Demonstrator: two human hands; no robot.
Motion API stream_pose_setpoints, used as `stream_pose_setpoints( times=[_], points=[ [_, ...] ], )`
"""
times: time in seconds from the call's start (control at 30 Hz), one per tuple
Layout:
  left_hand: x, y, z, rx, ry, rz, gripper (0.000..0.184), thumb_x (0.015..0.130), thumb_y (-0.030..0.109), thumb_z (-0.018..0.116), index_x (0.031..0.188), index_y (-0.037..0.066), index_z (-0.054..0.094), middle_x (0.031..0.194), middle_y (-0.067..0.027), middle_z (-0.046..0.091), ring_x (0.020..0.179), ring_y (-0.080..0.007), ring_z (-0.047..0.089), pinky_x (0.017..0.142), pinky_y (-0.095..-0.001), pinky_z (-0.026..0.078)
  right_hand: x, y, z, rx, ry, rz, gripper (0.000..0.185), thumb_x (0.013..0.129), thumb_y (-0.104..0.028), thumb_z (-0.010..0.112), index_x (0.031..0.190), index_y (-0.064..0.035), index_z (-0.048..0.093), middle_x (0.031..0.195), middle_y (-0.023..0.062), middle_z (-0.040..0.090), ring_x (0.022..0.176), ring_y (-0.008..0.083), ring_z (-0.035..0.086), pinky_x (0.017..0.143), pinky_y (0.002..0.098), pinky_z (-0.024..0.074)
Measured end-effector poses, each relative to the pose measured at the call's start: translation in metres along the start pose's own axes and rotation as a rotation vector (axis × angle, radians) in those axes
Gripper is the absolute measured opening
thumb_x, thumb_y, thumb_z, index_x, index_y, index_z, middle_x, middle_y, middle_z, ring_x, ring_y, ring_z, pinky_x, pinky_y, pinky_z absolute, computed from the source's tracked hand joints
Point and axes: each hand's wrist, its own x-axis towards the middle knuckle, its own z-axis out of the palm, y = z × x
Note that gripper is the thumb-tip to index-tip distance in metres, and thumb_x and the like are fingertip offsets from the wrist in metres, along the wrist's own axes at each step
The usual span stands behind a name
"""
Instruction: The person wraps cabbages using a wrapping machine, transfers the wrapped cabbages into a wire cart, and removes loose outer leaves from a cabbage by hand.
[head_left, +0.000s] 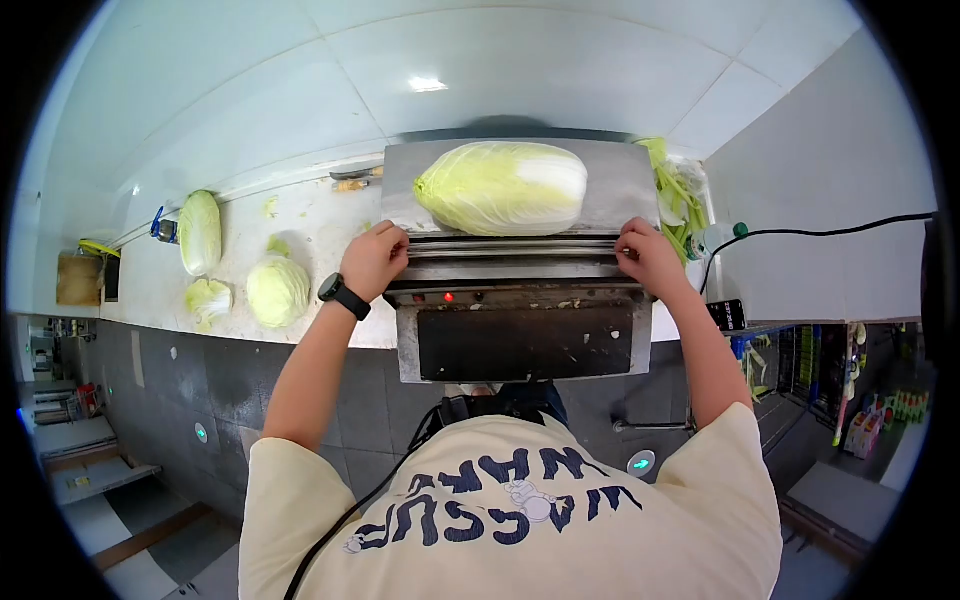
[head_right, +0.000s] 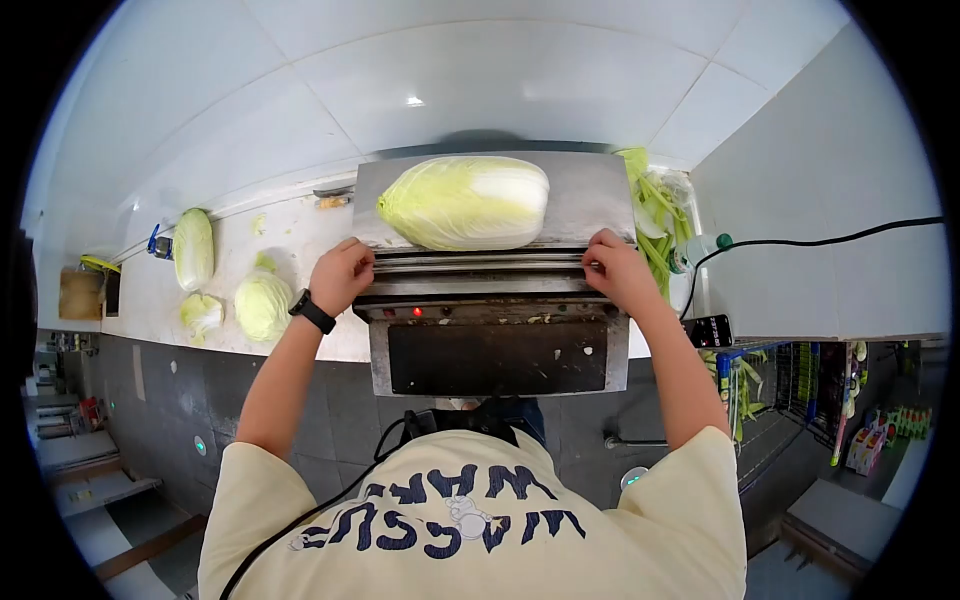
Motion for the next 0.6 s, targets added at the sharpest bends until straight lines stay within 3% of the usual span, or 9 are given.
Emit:
stream_pose_setpoints(
  times=[0.2,0.3,0.4,0.6],
  points=[
    [0.001,0.002,0.012,-0.288,0.044,-0.018,0.013,0.076,-0.003,0.065,0.087,0.003,0.060,0.081,-0.0114,0.060,0.074,-0.0291,0.064,0.068,-0.0355,0.053,-0.003,0.016,0.018,0.237,0.063,0.182,0.013,0.080,0.000,0.069,0.092,-0.0004,0.065,0.088,0.0088,0.069,0.073,0.0187,0.066,0.070,0.0322,0.0537],
    [-0.001,-0.001,0.019,-0.363,0.023,-0.080,0.014,0.080,-0.004,0.065,0.091,0.001,0.060,0.082,-0.0082,0.062,0.070,-0.0189,0.060,0.066,-0.0313,0.051,-0.004,0.014,0.020,0.261,0.070,0.215,0.015,0.081,-0.001,0.069,0.095,-0.0001,0.066,0.086,0.0094,0.069,0.074,0.0187,0.066,0.070,0.0319,0.0536],
    [-0.001,0.010,0.017,-0.318,0.026,-0.119,0.011,0.078,0.001,0.069,0.087,0.003,0.064,0.080,-0.0113,0.061,0.076,-0.0301,0.063,0.069,-0.0384,0.052,-0.005,0.011,0.022,0.243,0.105,0.161,0.016,0.081,-0.002,0.070,0.097,-0.0011,0.068,0.085,0.0093,0.068,0.076,0.0216,0.067,0.070,0.0332,0.0533],
    [-0.017,0.011,0.021,-0.066,0.143,0.006,0.004,0.081,0.006,0.071,0.083,0.004,0.068,0.084,-0.0101,0.062,0.079,-0.0320,0.063,0.070,-0.0398,0.051,-0.013,-0.003,0.026,-0.080,0.188,0.017,0.012,0.079,-0.004,0.073,0.091,-0.0028,0.072,0.082,0.0103,0.063,0.076,0.0306,0.064,0.067,0.0369,0.0512]
  ],
)
